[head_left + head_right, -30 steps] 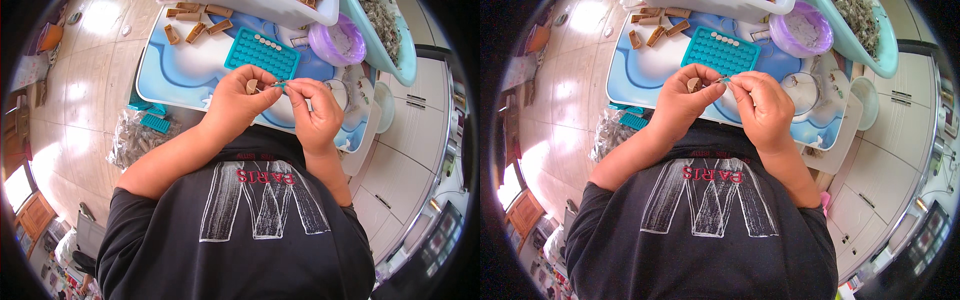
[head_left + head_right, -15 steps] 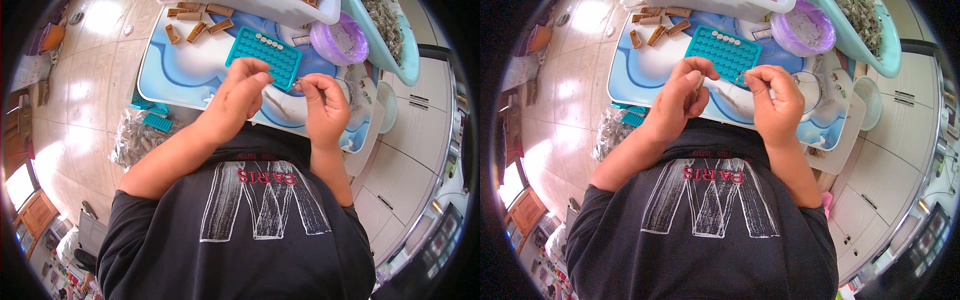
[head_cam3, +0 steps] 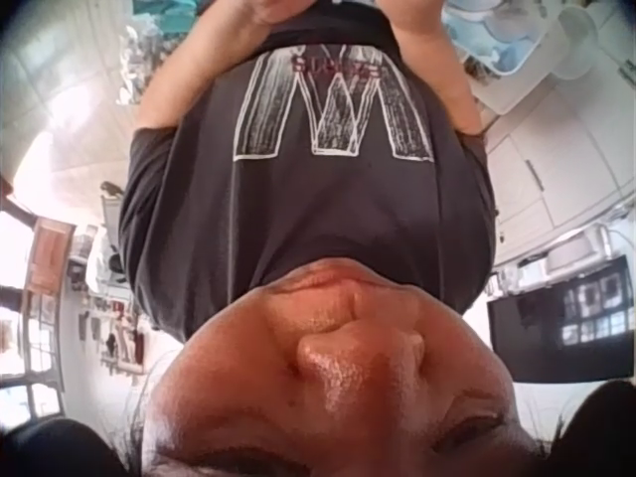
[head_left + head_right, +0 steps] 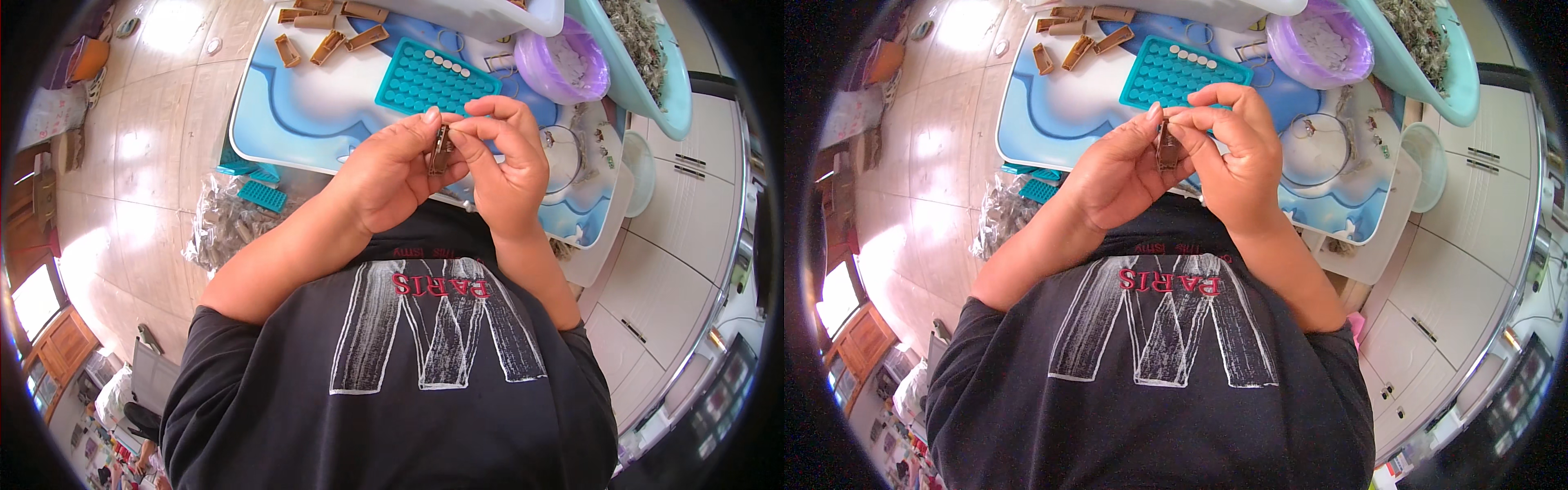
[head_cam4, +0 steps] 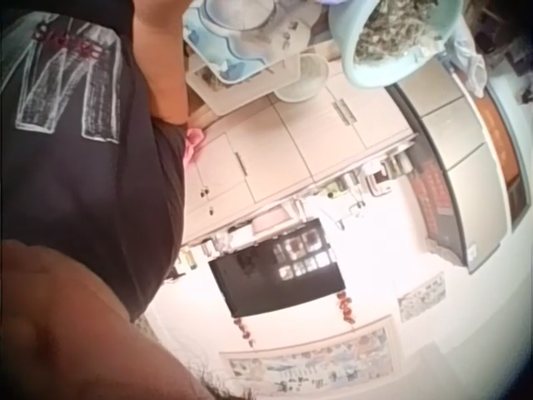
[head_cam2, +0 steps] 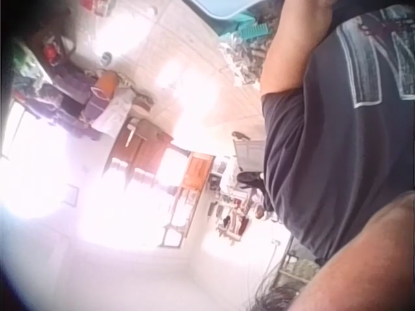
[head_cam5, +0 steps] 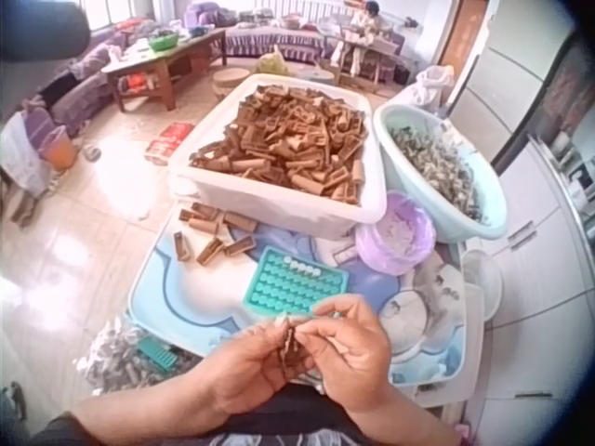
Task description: The person assembles small metal and plastic components into plastic casings by hand at a workbench.
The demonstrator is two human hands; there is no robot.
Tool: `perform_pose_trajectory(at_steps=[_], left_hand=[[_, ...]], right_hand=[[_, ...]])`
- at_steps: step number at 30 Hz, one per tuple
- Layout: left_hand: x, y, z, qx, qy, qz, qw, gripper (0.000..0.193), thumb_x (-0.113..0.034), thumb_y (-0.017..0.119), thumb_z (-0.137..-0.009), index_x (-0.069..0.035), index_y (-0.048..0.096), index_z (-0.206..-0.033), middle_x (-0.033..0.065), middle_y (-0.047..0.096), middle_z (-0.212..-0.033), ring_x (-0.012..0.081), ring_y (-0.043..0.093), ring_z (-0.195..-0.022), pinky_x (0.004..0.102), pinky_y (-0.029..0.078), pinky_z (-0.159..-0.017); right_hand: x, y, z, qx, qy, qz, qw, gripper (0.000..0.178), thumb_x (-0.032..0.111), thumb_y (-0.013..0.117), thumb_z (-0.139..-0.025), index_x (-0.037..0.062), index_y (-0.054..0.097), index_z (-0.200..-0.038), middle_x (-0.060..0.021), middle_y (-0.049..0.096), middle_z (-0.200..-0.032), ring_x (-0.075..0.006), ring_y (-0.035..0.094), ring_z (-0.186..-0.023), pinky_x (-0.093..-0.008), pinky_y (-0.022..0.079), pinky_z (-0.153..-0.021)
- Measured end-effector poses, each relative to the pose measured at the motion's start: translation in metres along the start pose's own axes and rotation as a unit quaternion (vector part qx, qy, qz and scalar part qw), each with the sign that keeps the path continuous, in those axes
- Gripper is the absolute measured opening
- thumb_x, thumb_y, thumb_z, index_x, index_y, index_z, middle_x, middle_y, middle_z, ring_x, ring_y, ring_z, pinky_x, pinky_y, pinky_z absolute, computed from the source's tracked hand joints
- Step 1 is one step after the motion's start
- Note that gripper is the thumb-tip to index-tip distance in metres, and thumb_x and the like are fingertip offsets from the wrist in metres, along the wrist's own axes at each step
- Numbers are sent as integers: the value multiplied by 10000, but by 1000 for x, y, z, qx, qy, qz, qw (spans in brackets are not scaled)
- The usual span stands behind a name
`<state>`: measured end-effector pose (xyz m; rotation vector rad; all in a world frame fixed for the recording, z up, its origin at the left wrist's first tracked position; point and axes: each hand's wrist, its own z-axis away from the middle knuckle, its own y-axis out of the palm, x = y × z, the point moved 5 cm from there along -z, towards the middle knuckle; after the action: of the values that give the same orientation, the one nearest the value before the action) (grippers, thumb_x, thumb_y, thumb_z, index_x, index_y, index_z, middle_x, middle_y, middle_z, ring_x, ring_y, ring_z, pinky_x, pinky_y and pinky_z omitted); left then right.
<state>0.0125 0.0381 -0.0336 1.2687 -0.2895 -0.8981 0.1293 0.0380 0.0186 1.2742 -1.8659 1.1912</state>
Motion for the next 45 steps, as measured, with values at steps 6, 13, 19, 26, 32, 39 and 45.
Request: perform_pose_trajectory(at_steps=[6,13,19,26,32,39,45], left_hand=[[-1,4,0,-17,6,-26,1000,325,-290,411,-985,-34,569,-1106,42,626,-998,135,607,-943,325,496,-895],[-6,11,0,-20,15,-52,998,334,-228,410,-984,23,519,-1176,87,610,-1061,170,603,-986,338,483,-917],[-7,11,-1,-24,46,-126,991,319,-188,403,-985,53,499,-1171,111,598,-1073,183,602,-989,332,477,-921],[-7,-1,-5,-35,75,-145,986,264,-153,379,-986,30,505,-1129,122,596,-1085,182,608,-971,329,483,-885],[-11,-5,-2,-131,122,-170,969,269,-172,415,-977,20,499,-1147,172,575,-1150,236,589,-1029,355,467,-924],[-14,1,-2,-140,133,-154,969,261,-158,426,-973,23,487,-1151,193,559,-1179,260,581,-1058,369,475,-927],[-17,-1,-1,-129,138,-173,966,270,-159,420,-975,29,479,-1159,195,557,-1181,266,580,-1066,379,475,-930]], right_hand=[[-1,-1,-1,-3,-15,45,999,95,-2,699,-744,11,648,-822,-99,596,-907,-195,576,-830,-289,464,-709],[-2,-2,-4,-19,-52,70,996,95,-1,698,-734,21,631,-798,-91,602,-858,-217,581,-760,-298,471,-641],[-2,-2,-3,-11,-51,85,995,86,4,700,-730,19,635,-785,-92,602,-854,-229,584,-756,-303,472,-649],[-2,4,0,18,-47,104,993,130,41,711,-721,21,628,-819,-97,597,-864,-248,582,-787,-319,472,-662],[17,0,7,2,-122,216,969,336,143,765,-670,72,534,-903,-59,590,-842,-246,560,-795,-356,417,-697],[5,13,19,50,-21,165,985,339,97,768,-648,103,526,-886,-11,598,-790,-225,552,-735,-355,381,-663],[1,8,23,27,45,83,995,252,21,720,-696,68,537,-862,-43,610,-750,-227,571,-688,-342,421,-632]])
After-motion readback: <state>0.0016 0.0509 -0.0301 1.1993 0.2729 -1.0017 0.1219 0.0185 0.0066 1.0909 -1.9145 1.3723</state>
